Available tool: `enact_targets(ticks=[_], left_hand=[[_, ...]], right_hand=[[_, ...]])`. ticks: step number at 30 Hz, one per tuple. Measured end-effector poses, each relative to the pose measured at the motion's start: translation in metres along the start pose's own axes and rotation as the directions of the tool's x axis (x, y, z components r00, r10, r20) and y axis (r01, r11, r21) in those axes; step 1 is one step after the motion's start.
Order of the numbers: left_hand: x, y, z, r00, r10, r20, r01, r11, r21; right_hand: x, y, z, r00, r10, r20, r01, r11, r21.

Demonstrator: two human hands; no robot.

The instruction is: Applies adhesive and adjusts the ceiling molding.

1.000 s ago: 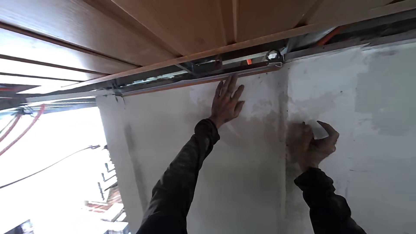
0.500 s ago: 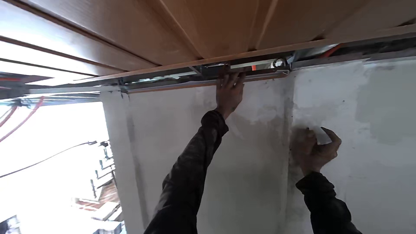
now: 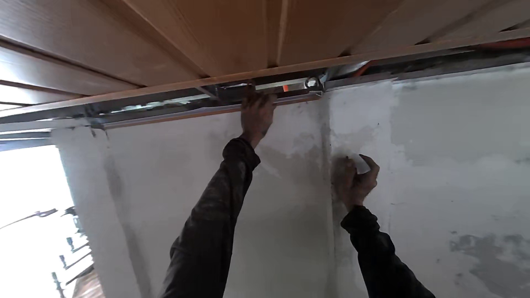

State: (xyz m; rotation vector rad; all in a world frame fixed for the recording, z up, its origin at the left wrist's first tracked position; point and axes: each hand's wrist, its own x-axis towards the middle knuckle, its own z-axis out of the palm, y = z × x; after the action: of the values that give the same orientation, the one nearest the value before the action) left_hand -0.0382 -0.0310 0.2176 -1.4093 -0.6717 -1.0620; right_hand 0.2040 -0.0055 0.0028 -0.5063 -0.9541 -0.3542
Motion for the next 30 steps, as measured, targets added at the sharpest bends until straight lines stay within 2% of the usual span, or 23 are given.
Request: enact_targets(ticks=[10, 17, 21, 30], left_hand=[[0.003, -0.003, 0.0, 0.998, 0.007, 0.057, -0.006, 1.0, -0.019], [0.005, -0.004, 0.0, 0.998, 0.002, 0.056, 0.001, 0.999, -0.046], [0.006, -0.006, -0.002, 0.996, 0.009, 0.09, -0.004, 0.998, -0.055], [0.004, -0.006, 0.001, 0.998, 0.016, 0.052, -0.014, 0.999, -0.037]], right_hand=[[-0.001, 0.008, 0.005, 0.997, -0.066, -0.05, 0.069, 0.996, 0.05], [-0.002, 0.006, 0.003, 1.0, -0.026, -0.018, 0.027, 0.999, 0.035], [-0.001, 0.008, 0.005, 0.998, -0.049, -0.04, 0.051, 0.998, 0.036], [-0.003, 0.014, 0.005, 0.998, -0.057, -0.037, 0.058, 0.997, 0.04]])
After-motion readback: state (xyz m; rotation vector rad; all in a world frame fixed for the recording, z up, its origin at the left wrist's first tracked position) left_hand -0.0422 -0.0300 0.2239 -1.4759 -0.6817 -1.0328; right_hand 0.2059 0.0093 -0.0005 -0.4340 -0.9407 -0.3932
